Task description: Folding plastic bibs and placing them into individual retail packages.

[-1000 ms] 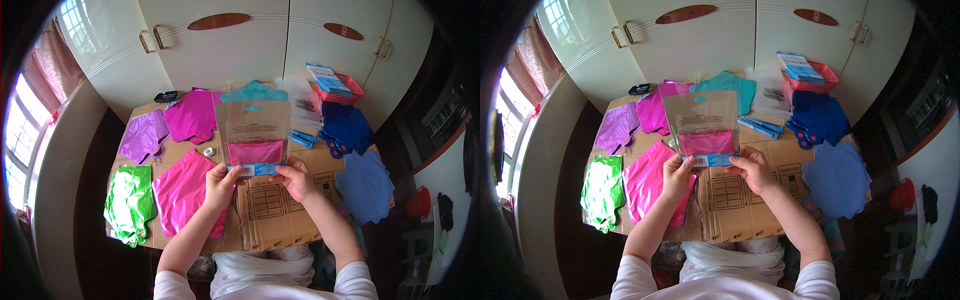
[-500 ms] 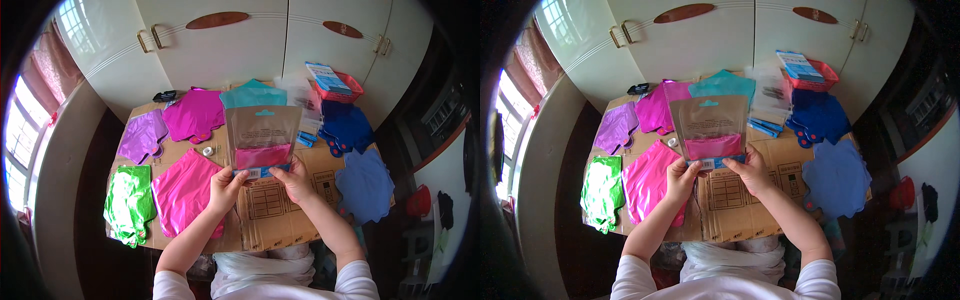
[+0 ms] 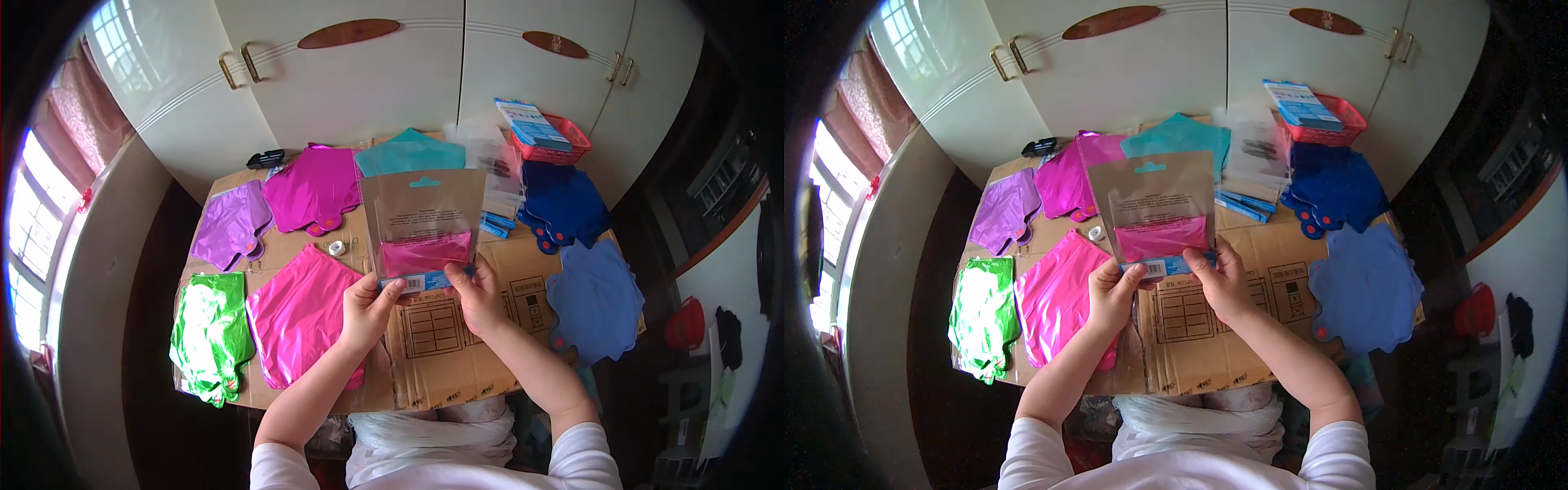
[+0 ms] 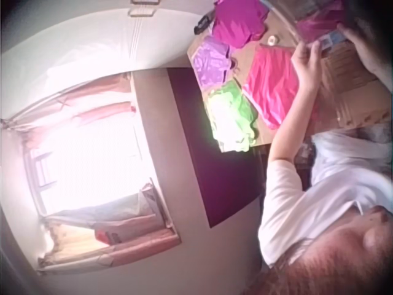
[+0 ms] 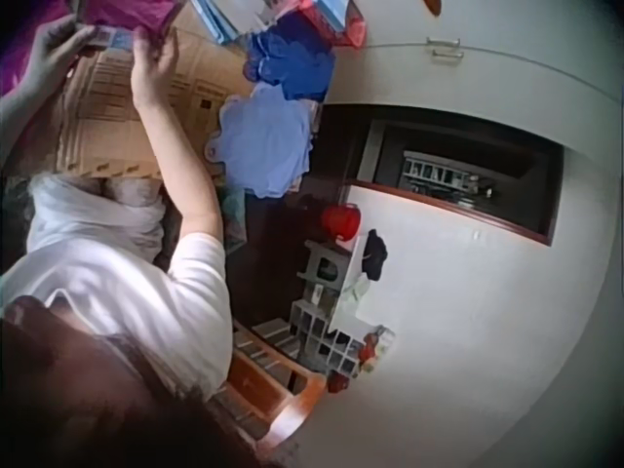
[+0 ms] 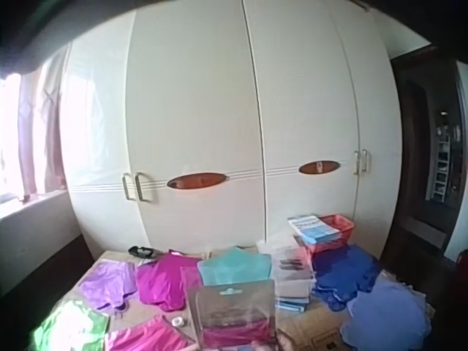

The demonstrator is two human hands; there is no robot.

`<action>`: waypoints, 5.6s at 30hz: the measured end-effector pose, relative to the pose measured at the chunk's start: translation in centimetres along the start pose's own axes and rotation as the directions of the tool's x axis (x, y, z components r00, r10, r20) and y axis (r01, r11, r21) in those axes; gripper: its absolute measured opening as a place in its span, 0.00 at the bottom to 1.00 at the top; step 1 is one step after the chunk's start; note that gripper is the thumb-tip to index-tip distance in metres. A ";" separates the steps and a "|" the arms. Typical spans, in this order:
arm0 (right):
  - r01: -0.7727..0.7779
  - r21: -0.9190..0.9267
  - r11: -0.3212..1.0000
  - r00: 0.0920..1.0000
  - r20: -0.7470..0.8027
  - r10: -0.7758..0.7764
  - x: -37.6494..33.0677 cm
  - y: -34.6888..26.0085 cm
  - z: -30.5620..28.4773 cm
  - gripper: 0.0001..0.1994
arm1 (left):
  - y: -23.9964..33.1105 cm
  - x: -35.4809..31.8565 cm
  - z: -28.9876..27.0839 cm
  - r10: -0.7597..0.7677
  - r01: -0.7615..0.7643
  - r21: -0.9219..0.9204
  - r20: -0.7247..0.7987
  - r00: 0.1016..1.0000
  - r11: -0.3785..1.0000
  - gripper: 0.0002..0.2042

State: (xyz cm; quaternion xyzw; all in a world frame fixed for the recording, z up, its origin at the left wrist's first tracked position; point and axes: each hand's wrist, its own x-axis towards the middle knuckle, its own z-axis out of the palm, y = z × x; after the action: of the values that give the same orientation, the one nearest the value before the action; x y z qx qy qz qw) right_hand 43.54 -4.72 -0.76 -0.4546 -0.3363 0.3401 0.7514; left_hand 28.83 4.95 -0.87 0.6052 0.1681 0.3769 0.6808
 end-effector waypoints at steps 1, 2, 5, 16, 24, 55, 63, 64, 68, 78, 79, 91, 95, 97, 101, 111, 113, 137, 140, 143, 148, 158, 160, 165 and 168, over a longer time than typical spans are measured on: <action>-0.008 0.008 1.000 1.000 -0.014 0.009 0.0 -0.1 0.1 0.11 | 0.0 0.0 0.0 -0.004 0.004 -0.006 -0.003 1.000 1.000 0.06; 0.007 -0.018 1.000 1.000 0.001 -0.007 0.0 0.0 0.0 0.11 | 0.0 0.0 0.0 -0.008 0.008 -0.012 -0.006 1.000 1.000 0.06; 0.060 -0.096 0.994 0.997 0.055 -0.055 0.0 0.2 -0.3 0.13 | 0.1 0.1 0.0 -0.018 0.017 -0.064 -0.026 0.999 0.998 0.06; 0.144 -0.152 0.978 0.960 0.261 -0.101 -0.1 -0.2 -0.9 0.17 | 0.5 0.2 -0.1 -0.038 0.028 -0.103 -0.105 0.994 0.994 0.07; 0.147 -0.175 0.973 0.975 0.193 -0.112 -0.1 0.1 -0.6 0.14 | 0.6 0.2 -0.2 -0.103 0.089 -0.130 -0.108 0.989 0.988 0.07; 0.087 -0.090 0.992 0.980 0.187 -0.069 -0.3 -0.2 -0.1 0.09 | 0.2 0.3 -0.7 -0.120 0.114 -0.146 -0.037 0.992 0.983 0.08; 0.039 -0.102 0.994 0.985 0.172 -0.021 0.0 -0.1 -0.4 0.06 | 0.0 0.3 0.3 -0.047 0.040 -0.284 -0.018 0.999 0.958 0.10; 0.035 -0.099 0.994 0.986 0.167 -0.018 0.0 -0.1 -0.3 0.07 | 0.1 0.3 0.3 -0.090 0.076 -0.317 -0.030 0.995 0.945 0.10; 0.031 -0.104 0.994 0.975 0.221 -0.007 -0.2 0.5 0.0 0.09 | -0.1 0.5 -0.1 -0.170 0.136 -0.356 -0.066 0.983 0.925 0.11; -0.059 0.307 0.950 0.997 0.068 0.040 2.7 -2.9 -3.2 0.17 | 2.0 1.6 -3.7 0.010 -0.010 -0.120 0.001 1.000 0.993 0.11; -0.075 0.223 0.972 0.995 0.085 0.057 2.9 -2.8 -4.3 0.16 | 1.6 1.8 -4.3 0.017 -0.014 -0.100 0.028 0.999 0.995 0.11; 0.138 -0.224 0.965 0.985 -0.070 -0.157 3.4 -1.5 -5.3 0.09 | 1.3 1.9 -4.1 0.080 -0.076 -0.043 0.110 0.991 0.996 0.11; 0.224 -0.369 0.902 0.954 -0.106 -0.280 3.5 -0.8 -5.6 0.07 | 1.2 1.6 -4.0 0.105 -0.107 0.002 0.180 0.978 0.994 0.11; 0.265 -0.513 0.816 0.921 -0.115 -0.372 3.5 -0.8 -5.3 0.06 | 1.2 1.5 -3.9 0.099 -0.104 0.019 0.173 0.980 0.994 0.10; 0.262 -0.675 0.690 0.882 -0.124 -0.455 3.3 -1.2 -4.9 0.05 | 1.1 1.4 -3.6 0.104 -0.113 0.053 0.157 0.982 0.992 0.08; 0.289 -0.737 0.611 0.850 -0.096 -0.518 3.1 -1.4 -4.6 0.08 | 0.6 1.4 -3.4 0.149 -0.160 0.184 0.068 0.986 0.970 0.04; 0.275 -0.645 0.713 0.886 -0.116 -0.448 3.2 -1.4 -4.6 0.06 | 0.6 1.4 -3.6 0.136 -0.145 0.198 0.060 0.989 0.969 0.05; -0.264 0.090 0.960 0.959 0.135 0.251 2.9 -3.3 -7.0 0.05 | 1.6 2.1 -4.7 0.022 -0.019 -0.047 0.059 0.998 0.999 0.14; -0.283 0.092 0.955 0.951 0.158 0.266 3.0 -3.4 -6.8 0.05 | 1.6 2.1 -4.9 0.025 -0.022 -0.049 0.068 0.997 0.999 0.14; -0.310 0.101 0.946 0.936 0.209 0.284 3.0 -3.6 -7.2 0.04 | 1.8 2.0 -4.6 0.027 -0.023 -0.047 0.067 0.997 0.999 0.14; -0.411 0.246 0.878 0.891 0.314 0.329 2.9 -3.3 -7.5 0.08 | 1.7 1.9 -4.9 0.014 -0.007 -0.061 0.116 0.993 0.998 0.11; -0.338 0.366 0.867 0.849 0.516 0.114 2.2 -3.1 -6.7 0.12 | 1.9 1.9 -4.9 -0.049 0.075 -0.135 0.183 0.982 0.988 0.08; -0.336 0.357 0.871 0.848 0.517 0.115 2.5 -3.0 -7.0 0.14 | 1.8 2.0 -4.9 -0.057 0.077 -0.121 0.158 0.986 0.990 0.08; -0.435 0.436 0.788 0.846 0.497 0.191 2.2 -3.9 -6.1 0.16 | 1.9 1.9 -4.8 -0.054 0.070 -0.111 0.141 0.989 0.991 0.09; -0.329 0.380 0.864 0.884 0.445 0.140 2.3 -3.6 -5.9 0.16 | 1.5 2.0 -5.0 -0.026 0.042 -0.121 0.130 0.991 0.992 0.09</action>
State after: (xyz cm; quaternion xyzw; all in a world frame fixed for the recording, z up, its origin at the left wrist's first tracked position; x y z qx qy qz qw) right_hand 50.33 -6.79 0.84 -0.2288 -0.3377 0.5848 0.7012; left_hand 26.30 9.87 -0.04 0.5818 0.1106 0.3351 0.7328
